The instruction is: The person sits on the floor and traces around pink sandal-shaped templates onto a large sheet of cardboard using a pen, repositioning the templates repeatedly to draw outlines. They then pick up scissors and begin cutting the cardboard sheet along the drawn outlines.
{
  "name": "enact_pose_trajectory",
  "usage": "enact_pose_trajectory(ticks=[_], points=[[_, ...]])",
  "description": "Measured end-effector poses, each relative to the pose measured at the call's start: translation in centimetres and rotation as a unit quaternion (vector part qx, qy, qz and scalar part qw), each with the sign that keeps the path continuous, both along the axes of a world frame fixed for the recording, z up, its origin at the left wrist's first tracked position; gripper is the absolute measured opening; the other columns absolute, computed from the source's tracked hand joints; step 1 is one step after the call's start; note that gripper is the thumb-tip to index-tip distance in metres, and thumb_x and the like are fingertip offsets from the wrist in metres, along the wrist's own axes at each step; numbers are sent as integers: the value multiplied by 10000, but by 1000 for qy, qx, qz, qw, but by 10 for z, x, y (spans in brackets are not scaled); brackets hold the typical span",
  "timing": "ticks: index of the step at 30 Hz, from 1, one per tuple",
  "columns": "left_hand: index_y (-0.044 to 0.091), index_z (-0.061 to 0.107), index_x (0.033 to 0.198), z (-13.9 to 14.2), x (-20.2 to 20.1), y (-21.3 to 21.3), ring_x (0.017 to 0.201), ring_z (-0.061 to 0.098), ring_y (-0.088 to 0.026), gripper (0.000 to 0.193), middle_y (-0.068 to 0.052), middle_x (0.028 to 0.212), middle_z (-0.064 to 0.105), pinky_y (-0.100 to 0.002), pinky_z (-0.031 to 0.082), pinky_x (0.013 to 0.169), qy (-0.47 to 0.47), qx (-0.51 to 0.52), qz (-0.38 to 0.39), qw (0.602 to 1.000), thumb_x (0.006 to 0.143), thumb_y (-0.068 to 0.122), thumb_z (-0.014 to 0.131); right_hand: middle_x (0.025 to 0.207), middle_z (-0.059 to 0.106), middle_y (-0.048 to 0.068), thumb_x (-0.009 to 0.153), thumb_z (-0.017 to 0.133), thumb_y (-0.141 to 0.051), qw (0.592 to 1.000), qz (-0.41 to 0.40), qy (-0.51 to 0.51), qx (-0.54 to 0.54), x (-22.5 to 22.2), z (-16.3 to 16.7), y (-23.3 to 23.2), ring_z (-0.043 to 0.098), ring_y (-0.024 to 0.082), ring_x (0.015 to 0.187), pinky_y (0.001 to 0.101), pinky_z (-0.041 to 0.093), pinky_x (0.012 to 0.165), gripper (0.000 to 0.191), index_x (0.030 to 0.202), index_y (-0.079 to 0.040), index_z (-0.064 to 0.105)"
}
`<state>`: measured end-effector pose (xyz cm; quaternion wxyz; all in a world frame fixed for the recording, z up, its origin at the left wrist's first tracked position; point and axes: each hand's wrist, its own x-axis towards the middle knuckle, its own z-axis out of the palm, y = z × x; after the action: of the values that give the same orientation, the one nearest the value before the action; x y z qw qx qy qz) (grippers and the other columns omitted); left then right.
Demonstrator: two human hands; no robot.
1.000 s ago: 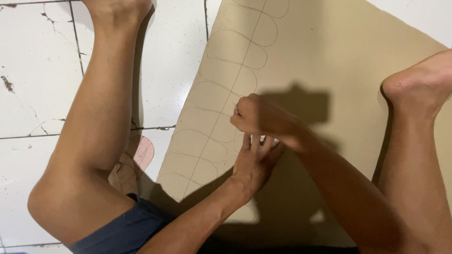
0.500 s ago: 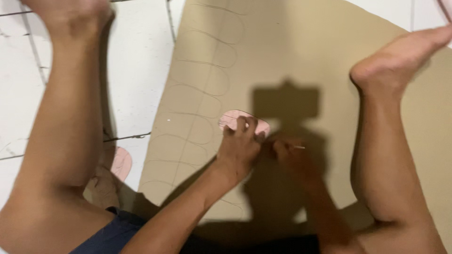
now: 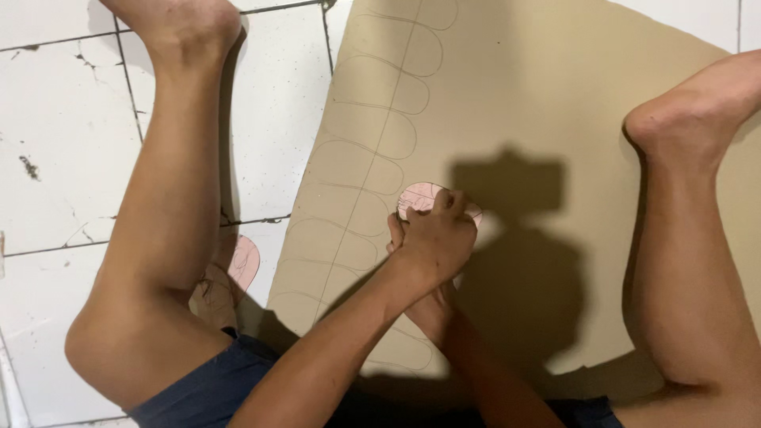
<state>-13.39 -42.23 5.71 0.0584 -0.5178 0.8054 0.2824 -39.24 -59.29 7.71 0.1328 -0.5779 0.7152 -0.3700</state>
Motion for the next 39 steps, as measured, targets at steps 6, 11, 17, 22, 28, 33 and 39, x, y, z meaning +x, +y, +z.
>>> enact_pose_trajectory(ticks=[6, 11, 17, 22, 28, 33, 39], points=[[117, 759, 1091, -14, -5, -42, 1296, 499, -368, 333, -163, 1452, 461, -468, 576, 966, -6, 145, -67, 987, 820, -3, 609, 922, 597, 201, 913, 582, -36, 999, -28, -1, -32, -5, -7, 16, 570, 321, 818, 414, 484, 746, 104, 992, 29, 602], [136, 708, 1196, -14, -6, -61, 1308, 488, -348, 352, -107, 1382, 520, -492, 499, 1032, 12, 202, -26, 979, 867, 49, 615, 984, 610, 205, 933, 568, -30, 997, -47, -5, -57, -14, -5, 20, 588, 328, 872, 413, 496, 789, 145, 1055, 30, 617], [147, 715, 1202, 2, -6, -66, 1308, 507, -338, 303, -97, 1386, 535, -489, 508, 1035, 0, 219, -19, 976, 921, 112, 606, 1058, 626, 209, 957, 551, -23, 999, 23, 13, -43, 79, 9, 113, 611, 336, 937, 412, 510, 841, 201, 1131, 32, 634], [168, 700, 1198, 3, -4, -66, 1317, 477, -319, 288, -75, 1373, 523, -503, 489, 1031, 3, 220, -15, 975, 917, 167, 634, 1120, 639, 213, 976, 537, -17, 981, 160, 32, 102, 137, -36, 230, 629, 343, 991, 411, 522, 884, 250, 1194, 34, 648], [129, 699, 1214, -3, 3, -40, 1265, 479, -409, 447, -190, 1344, 501, -504, 528, 939, 31, 62, -42, 997, 782, 17, 666, 1202, 657, 216, 1012, 524, -2, 985, 170, -2, -16, 94, -66, 228, 648, 351, 1065, 417, 527, 942, 298, 1270, 48, 664], [160, 750, 1109, -11, 43, -24, 1107, 558, -327, 318, -128, 1129, 624, -403, 498, 940, 87, 65, 133, 985, 825, 39, 675, 1205, 731, 128, 971, 435, 17, 949, 152, -265, 77, 90, -71, 218, 638, 199, 903, 317, 523, 746, 311, 1103, 8, 717], [21, 651, 976, -36, 52, -33, 1102, 608, -254, 173, -136, 1211, 635, -361, 551, 981, 754, 264, 296, 523, 1004, -109, 539, 873, 611, 33, 959, 620, -22, 784, 116, -553, 256, 100, -105, 188, 475, 73, 586, 224, 376, 515, 269, 1218, -15, 690]])
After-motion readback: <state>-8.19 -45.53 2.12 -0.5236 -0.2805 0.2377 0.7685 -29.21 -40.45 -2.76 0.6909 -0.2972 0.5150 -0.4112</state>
